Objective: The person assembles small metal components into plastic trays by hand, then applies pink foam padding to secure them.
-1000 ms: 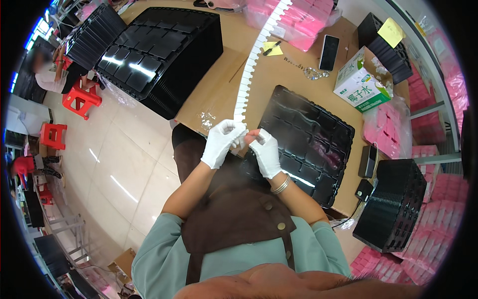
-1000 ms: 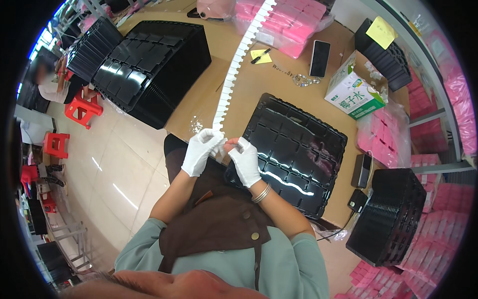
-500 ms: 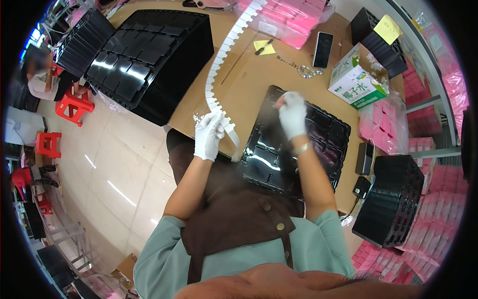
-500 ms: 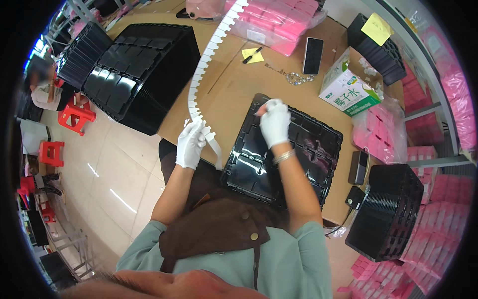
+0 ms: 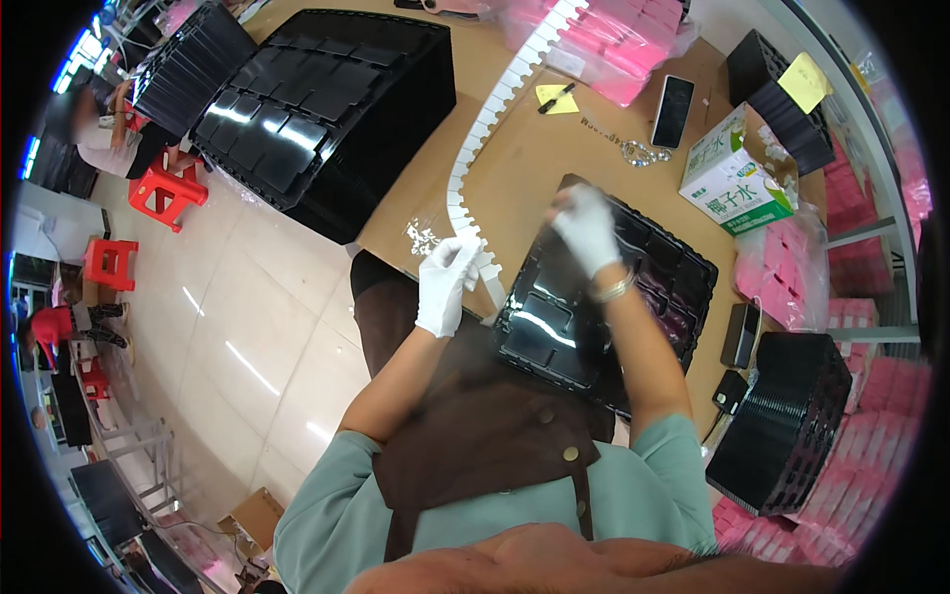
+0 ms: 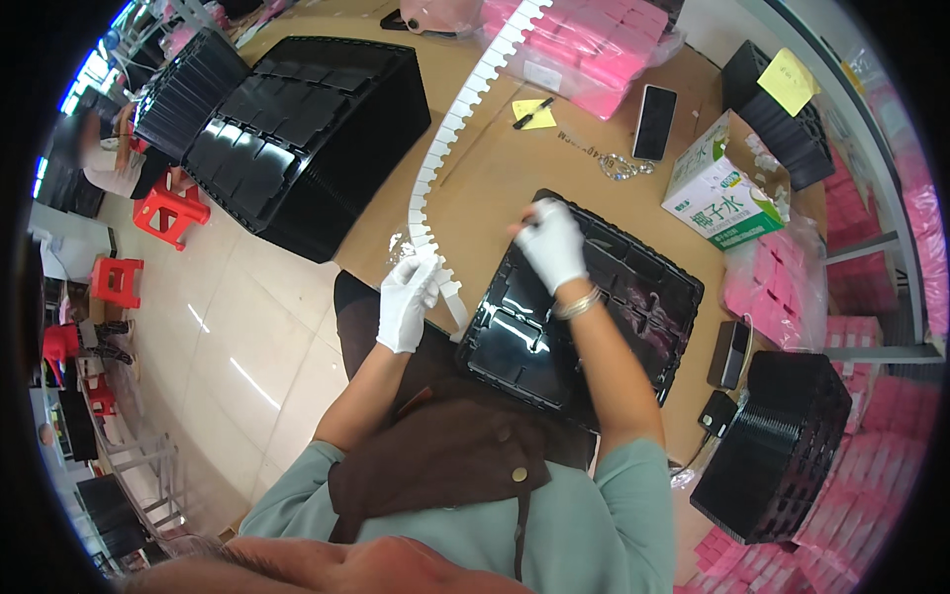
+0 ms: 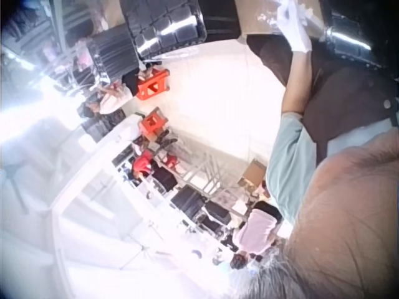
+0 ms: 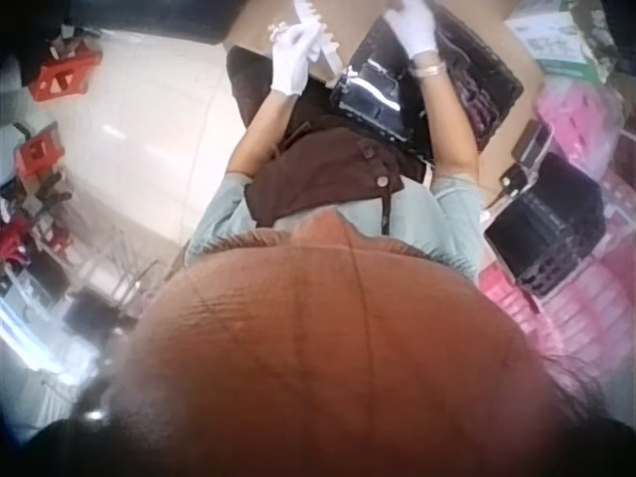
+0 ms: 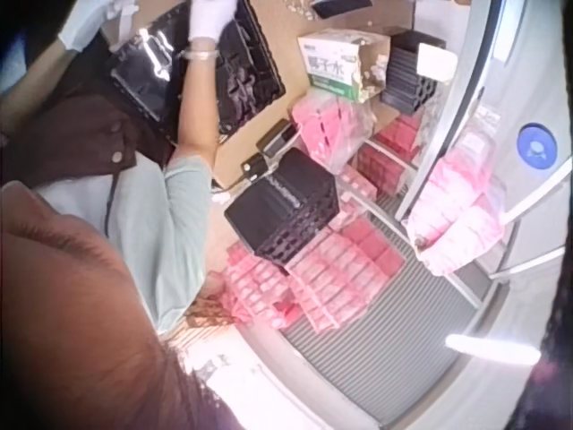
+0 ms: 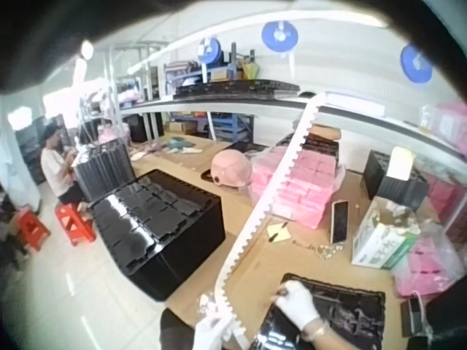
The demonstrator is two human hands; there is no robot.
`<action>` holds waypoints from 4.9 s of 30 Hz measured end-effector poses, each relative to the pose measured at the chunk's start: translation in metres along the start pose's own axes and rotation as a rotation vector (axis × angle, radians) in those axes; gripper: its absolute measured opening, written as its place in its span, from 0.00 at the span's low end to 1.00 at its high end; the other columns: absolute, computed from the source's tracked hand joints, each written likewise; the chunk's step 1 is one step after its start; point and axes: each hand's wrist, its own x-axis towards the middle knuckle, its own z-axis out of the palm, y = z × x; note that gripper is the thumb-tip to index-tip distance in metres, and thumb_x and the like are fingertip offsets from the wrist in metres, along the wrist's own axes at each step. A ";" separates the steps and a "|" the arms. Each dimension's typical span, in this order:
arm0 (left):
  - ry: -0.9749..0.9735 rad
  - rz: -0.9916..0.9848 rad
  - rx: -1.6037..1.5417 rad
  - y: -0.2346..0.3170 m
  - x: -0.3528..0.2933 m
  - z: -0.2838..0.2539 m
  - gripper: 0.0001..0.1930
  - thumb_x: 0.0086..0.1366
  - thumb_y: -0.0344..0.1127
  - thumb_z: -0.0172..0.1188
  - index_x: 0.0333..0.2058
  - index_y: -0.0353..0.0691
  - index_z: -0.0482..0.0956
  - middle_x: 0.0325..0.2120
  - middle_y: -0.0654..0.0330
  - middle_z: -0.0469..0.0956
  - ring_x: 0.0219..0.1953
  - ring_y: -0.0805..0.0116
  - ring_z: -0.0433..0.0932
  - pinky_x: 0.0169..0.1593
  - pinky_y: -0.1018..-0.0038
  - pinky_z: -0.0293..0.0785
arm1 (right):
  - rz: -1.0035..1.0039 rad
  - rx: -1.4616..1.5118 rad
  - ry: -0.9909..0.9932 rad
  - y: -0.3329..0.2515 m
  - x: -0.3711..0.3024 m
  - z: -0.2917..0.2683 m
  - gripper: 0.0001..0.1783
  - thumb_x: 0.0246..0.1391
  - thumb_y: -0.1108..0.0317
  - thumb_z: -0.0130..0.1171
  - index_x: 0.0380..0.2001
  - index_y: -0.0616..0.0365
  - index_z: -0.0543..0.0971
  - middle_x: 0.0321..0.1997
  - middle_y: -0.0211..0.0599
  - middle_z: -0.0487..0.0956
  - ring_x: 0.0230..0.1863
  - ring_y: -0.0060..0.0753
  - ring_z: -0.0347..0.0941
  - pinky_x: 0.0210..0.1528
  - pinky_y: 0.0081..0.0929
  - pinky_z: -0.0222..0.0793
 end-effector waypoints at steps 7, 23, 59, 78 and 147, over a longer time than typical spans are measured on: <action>-0.037 -0.029 0.050 -0.002 -0.011 0.009 0.09 0.67 0.37 0.57 0.39 0.38 0.78 0.21 0.69 0.72 0.18 0.84 0.65 0.22 0.87 0.59 | 0.224 0.624 -0.195 -0.078 -0.091 0.018 0.07 0.47 0.72 0.64 0.30 0.62 0.80 0.26 0.36 0.81 0.28 0.23 0.77 0.32 0.23 0.71; 0.019 -0.028 -0.170 0.005 0.008 -0.005 0.09 0.69 0.34 0.55 0.42 0.36 0.76 0.28 0.69 0.72 0.21 0.85 0.65 0.22 0.88 0.59 | -0.056 -0.079 -0.485 -0.052 -0.127 -0.015 0.04 0.33 0.77 0.62 0.16 0.57 0.77 0.33 0.40 0.76 0.39 0.45 0.73 0.40 0.38 0.70; -0.036 -0.095 -0.145 -0.004 -0.003 0.045 0.07 0.68 0.32 0.54 0.40 0.36 0.76 0.22 0.70 0.71 0.21 0.85 0.67 0.24 0.88 0.63 | 0.414 -0.452 0.062 0.186 -0.108 -0.176 0.07 0.36 0.69 0.68 0.22 0.56 0.80 0.33 0.45 0.79 0.37 0.48 0.76 0.40 0.40 0.71; -0.102 0.213 0.297 -0.005 -0.038 0.061 0.07 0.66 0.33 0.59 0.33 0.35 0.78 0.23 0.69 0.73 0.23 0.85 0.68 0.27 0.85 0.64 | 0.313 0.876 -0.059 -0.057 -0.125 -0.025 0.08 0.50 0.71 0.64 0.33 0.62 0.79 0.26 0.30 0.80 0.28 0.16 0.73 0.32 0.19 0.69; -0.076 0.091 0.240 -0.010 -0.007 0.021 0.14 0.69 0.41 0.53 0.37 0.35 0.79 0.25 0.66 0.77 0.22 0.85 0.67 0.28 0.86 0.62 | 0.574 -0.248 0.058 0.205 -0.099 -0.162 0.07 0.45 0.68 0.64 0.28 0.56 0.79 0.26 0.45 0.81 0.32 0.45 0.79 0.37 0.36 0.73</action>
